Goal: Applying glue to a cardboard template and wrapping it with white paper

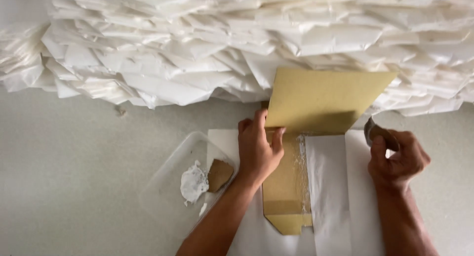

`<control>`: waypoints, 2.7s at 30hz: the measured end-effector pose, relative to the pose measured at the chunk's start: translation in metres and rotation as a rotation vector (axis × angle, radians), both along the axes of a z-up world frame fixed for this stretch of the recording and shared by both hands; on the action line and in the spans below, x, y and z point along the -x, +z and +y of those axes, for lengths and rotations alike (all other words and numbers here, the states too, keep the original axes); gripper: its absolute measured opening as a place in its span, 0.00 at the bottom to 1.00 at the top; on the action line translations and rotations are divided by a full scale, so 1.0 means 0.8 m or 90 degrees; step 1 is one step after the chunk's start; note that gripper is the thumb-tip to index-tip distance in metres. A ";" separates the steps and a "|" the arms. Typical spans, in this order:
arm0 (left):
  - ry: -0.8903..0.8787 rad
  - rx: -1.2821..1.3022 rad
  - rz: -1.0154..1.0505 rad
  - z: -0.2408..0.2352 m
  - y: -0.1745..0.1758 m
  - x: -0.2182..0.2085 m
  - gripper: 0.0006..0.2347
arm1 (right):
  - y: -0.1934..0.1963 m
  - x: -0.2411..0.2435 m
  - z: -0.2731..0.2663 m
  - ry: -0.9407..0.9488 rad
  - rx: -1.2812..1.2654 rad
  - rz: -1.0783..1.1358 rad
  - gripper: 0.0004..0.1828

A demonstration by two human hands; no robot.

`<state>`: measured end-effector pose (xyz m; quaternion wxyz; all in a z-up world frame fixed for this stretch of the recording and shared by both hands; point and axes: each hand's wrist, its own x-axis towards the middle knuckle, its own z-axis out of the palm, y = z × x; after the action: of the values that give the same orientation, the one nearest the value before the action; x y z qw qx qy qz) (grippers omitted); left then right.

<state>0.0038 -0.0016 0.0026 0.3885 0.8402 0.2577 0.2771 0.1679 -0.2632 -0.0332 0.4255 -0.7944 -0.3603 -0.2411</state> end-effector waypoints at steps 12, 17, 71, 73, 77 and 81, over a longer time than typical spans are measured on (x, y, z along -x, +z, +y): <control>-0.001 0.001 0.026 0.000 -0.013 0.002 0.19 | 0.010 0.001 0.020 0.017 0.010 0.040 0.08; -0.011 0.011 -0.025 0.003 -0.004 0.009 0.18 | 0.015 0.003 0.022 0.047 -0.013 0.060 0.07; -0.018 -0.013 -0.001 0.007 -0.024 0.010 0.22 | 0.144 0.255 0.304 0.730 0.209 0.051 0.07; -0.024 -0.014 0.002 0.008 -0.019 0.013 0.21 | 0.131 0.263 0.305 0.697 0.261 -0.102 0.07; -0.033 -0.003 0.007 0.006 -0.019 0.016 0.22 | 0.115 0.266 0.308 0.708 0.301 -0.074 0.09; -0.029 -0.006 0.002 0.004 -0.015 0.016 0.22 | 0.127 0.261 0.310 0.759 0.288 0.140 0.08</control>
<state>-0.0089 0.0015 -0.0096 0.3906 0.8481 0.2377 0.2678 -0.0407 -0.0151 0.0683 0.3429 -0.5478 -0.7361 0.2012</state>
